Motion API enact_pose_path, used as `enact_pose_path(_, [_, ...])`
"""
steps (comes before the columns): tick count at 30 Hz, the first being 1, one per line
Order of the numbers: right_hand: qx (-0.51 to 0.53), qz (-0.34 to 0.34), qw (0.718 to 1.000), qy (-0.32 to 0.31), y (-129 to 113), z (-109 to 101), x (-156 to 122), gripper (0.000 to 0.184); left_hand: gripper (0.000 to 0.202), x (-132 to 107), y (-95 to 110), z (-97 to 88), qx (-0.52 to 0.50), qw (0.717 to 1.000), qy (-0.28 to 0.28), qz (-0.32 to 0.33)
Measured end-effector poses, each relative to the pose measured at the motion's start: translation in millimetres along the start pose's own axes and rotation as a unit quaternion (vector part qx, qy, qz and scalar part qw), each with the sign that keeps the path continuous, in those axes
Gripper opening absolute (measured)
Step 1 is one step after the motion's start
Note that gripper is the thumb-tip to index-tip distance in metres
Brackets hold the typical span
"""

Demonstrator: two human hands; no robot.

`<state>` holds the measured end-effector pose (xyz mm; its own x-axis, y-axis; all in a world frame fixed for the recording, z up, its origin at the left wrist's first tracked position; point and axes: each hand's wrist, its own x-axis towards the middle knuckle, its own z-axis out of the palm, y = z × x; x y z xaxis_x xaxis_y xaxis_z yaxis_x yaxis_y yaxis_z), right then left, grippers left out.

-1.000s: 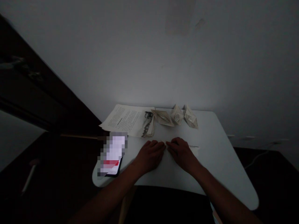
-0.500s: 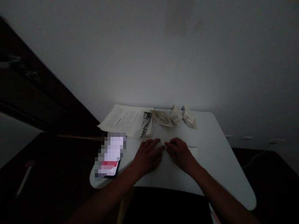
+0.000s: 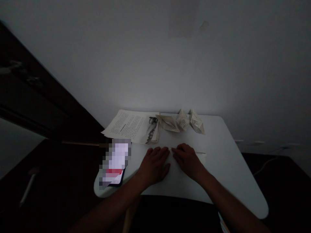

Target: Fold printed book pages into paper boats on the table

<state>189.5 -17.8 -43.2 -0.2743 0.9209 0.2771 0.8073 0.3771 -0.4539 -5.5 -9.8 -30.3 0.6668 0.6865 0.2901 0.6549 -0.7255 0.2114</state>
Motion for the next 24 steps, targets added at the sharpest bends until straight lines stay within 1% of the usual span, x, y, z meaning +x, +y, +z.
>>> enact_pose_path(3, [-0.003, 0.005, 1.0, -0.001, 0.2, 0.5, 0.2, 0.026, 0.044, 0.8, 0.3, -0.6, -0.008, 1.0, -0.005, -0.005])
enact_pose_path(8, [-0.008, 0.004, 1.0, -0.006, 1.0, 0.7, 0.7, 0.027, 0.042, 0.6, -2.1, 0.8, -0.014, 1.0, 0.009, -0.001])
enact_pose_path(14, [-0.004, 0.004, 1.0, 0.001, 0.2, 1.2, 0.7, 0.025, 0.04, 0.7, -2.8, -1.4, -0.007, 1.0, -0.004, 0.0])
enact_pose_path(18, [-0.006, 0.005, 1.0, 0.006, 0.5, 1.4, 0.9, 0.025, 0.045, 1.3, 0.0, -2.4, -0.005, 1.0, -0.016, -0.012])
enact_pose_path(24, [-0.008, 0.007, 1.0, -0.002, 0.1, 0.1, 0.9, 0.026, 0.053, 3.5, 3.2, -4.8, -0.023, 0.999, -0.018, -0.024])
